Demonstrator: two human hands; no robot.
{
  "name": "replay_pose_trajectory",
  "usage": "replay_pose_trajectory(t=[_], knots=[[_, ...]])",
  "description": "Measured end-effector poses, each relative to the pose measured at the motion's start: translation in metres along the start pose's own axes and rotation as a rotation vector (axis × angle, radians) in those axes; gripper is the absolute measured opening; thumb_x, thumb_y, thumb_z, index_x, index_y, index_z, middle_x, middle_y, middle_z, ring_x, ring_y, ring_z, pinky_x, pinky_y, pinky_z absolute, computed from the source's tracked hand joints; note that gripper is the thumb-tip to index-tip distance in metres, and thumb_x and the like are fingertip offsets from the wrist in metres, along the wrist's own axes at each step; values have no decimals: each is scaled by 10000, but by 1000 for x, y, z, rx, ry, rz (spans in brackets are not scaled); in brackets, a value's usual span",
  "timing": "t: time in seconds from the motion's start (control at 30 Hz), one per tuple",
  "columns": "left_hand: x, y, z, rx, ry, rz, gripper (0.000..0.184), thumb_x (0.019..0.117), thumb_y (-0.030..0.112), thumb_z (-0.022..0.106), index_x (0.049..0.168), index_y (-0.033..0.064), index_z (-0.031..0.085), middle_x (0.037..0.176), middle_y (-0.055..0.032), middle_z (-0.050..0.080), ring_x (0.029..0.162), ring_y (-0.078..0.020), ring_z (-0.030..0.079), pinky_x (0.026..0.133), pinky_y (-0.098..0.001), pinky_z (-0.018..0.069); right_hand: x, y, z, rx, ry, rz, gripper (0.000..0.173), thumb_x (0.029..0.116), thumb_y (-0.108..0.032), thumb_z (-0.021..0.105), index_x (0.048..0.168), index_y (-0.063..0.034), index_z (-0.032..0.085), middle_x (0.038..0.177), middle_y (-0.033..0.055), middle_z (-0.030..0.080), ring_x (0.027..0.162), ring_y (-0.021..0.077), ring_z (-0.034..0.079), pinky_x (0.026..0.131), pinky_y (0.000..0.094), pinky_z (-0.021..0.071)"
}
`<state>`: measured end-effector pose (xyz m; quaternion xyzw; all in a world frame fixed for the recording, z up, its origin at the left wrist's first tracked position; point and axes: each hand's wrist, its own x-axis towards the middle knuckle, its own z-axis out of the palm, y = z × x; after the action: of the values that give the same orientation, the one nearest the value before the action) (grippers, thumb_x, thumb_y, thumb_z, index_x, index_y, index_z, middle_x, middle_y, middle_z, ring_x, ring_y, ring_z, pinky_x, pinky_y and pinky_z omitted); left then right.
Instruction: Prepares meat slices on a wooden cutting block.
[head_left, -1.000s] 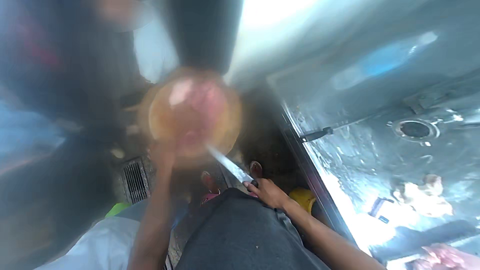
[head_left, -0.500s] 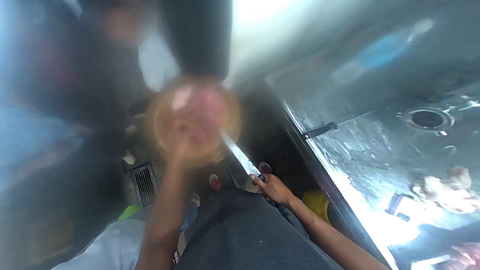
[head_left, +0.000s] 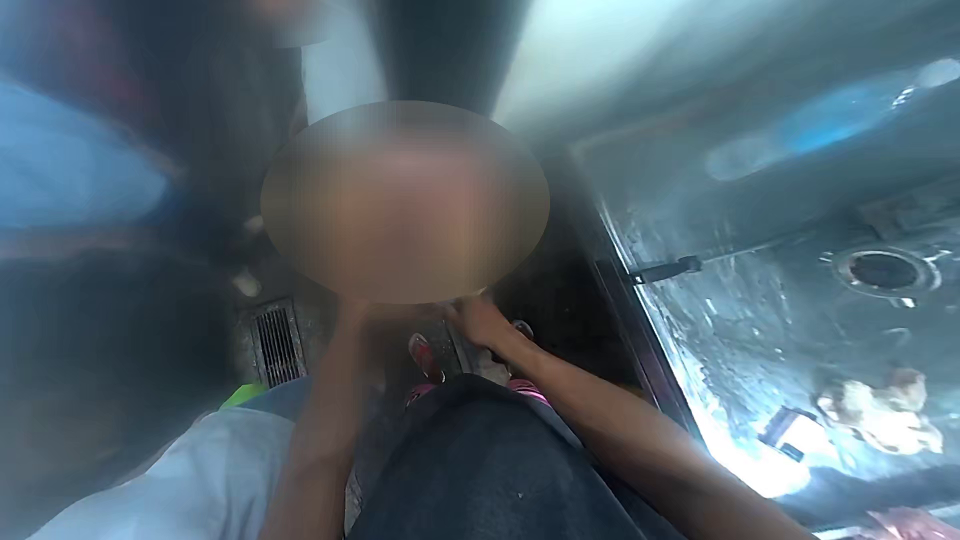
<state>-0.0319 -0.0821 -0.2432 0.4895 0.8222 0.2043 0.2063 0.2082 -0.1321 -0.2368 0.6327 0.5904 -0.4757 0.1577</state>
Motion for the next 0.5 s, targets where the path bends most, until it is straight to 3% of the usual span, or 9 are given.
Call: replay_pose_trajectory(t=[0.07, 0.1, 0.17, 0.23, 0.3, 0.37, 0.43, 0.5], knots=[[11, 4, 30, 113, 27, 133, 661, 1053, 492, 477, 1572, 93, 394, 1615, -219, 355, 1440, -423, 415, 1124, -648, 382, 21, -18, 1, -67, -1, 12, 730, 1052, -657, 309, 1216, -32, 649, 1162, 223, 690, 1134, 380, 674, 941, 594, 531], [15, 3, 47, 182, 0, 161, 735, 1049, 592, 388, 1631, 154, 291, 1694, -178, 218, 1541, -417, 242, 1188, -694, 233, 26, -21, 4, -89, -10, 23, 735, 1053, -658, 294, 1228, -36, 642, 1174, 222, 689, 1139, 379, 675, 940, 592, 533], [20, 2, 70, 346, -54, 182, 864, 992, 762, 230, 1672, 237, 138, 1739, -122, 52, 1586, -423, 12, 1191, -754, 68, 25, -16, 9, -97, -42, 49, 768, 1048, -675, 278, 1192, -18, 649, 1145, 233, 689, 1097, 380, 688, 912, 590, 542], [21, 4, 78, 422, -76, 180, 940, 949, 828, 173, 1675, 237, 94, 1742, -113, 30, 1586, -423, -34, 1182, -773, 40, 15, -5, 11, -72, -94, 101, 787, 1038, -694, 290, 1191, -4, 636, 1102, 232, 688, 1031, 370, 704, 885, 575, 556], [19, 3, 79, 441, -86, 169, 975, 928, 852, 150, 1676, 233, 66, 1744, -99, 6, 1588, -410, -52, 1190, -760, 41, 7, 1, 15, -52, -141, 141, 798, 1028, -713, 293, 1051, 2, 648, 962, 207, 679, 871, 340, 708, 794, 542, 569], [21, 6, 75, 443, -96, 149, 979, 926, 853, 151, 1677, 234, 33, 1744, -91, -38, 1588, -402, -67, 1194, -747, 36, 10, -5, 11, -36, -184, 147, 794, 1028, -714, 283, 1013, -3, 637, 885, 182, 658, 778, 310, 693, 741, 510, 571], [21, 4, 76, 442, -84, 155, 966, 937, 841, 150, 1676, 230, 29, 1743, -103, -36, 1588, -405, -61, 1195, -748, 33, 19, -14, 8, -26, -207, 119, 792, 1029, -712, 274, 1016, -7, 634, 840, 163, 639, 708, 282, 676, 696, 480, 576], [22, 0, 80, 419, -41, 185, 951, 948, 829, 147, 1677, 223, 63, 1742, -116, -4, 1589, -412, -33, 1193, -759, 46, 31, -25, 4, -24, -222, 74, 783, 1038, -698, 279, 1099, 1, 628, 882, 174, 643, 724, 289, 675, 713, 487, 578]])
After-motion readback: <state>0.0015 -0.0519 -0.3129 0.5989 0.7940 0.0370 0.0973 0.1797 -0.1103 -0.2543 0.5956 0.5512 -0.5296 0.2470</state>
